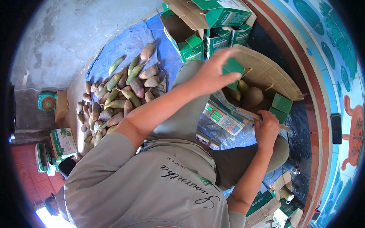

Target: Sorting, weighing, and packing green radishes into cardboard boxes.

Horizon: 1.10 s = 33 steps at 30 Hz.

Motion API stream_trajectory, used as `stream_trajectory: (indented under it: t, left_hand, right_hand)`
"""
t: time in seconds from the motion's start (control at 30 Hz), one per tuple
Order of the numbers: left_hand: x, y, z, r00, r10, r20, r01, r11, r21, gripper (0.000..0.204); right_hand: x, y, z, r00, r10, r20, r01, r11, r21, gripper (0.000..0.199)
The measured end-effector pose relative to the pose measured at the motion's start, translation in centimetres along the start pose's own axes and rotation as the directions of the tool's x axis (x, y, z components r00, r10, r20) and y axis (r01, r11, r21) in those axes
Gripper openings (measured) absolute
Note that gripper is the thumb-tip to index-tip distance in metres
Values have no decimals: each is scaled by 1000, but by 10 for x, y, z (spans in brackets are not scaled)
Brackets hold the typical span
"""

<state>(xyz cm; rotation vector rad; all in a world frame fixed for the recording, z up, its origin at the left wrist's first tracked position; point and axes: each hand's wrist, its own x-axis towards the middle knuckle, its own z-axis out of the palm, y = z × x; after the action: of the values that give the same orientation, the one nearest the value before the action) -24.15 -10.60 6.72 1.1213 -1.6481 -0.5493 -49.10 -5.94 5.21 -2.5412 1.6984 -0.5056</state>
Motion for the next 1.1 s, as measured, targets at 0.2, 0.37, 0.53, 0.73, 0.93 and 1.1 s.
stream_trajectory:
  t: [0.2,0.37,0.53,0.73,0.93,1.1]
  left_hand:
    - [-61,-74,-105,888,-285,-361,317,948,32,35]
    - [-176,-157,-180,756,-481,-443,635,705,317,27]
    - [-305,-193,-208,345,-842,-415,875,130,466,42]
    - [-387,-164,-214,-217,-801,-558,835,-448,320,81]
    - [-429,-159,-214,-345,-809,-476,840,-493,228,89]
    - [-445,-171,-210,-382,-766,-517,885,-465,35,90]
  right_hand:
    - [4,-1,-2,999,-13,-52,14,1000,19,13]
    - [8,-5,2,998,53,-19,-54,997,-46,15]
    - [9,4,9,1000,22,2,-22,997,-80,17]
    - [10,11,15,1000,12,-1,-12,994,-105,19]
    - [11,14,19,999,-4,-32,1,995,-99,18]
    - [13,5,16,999,-24,-46,18,992,-124,17]
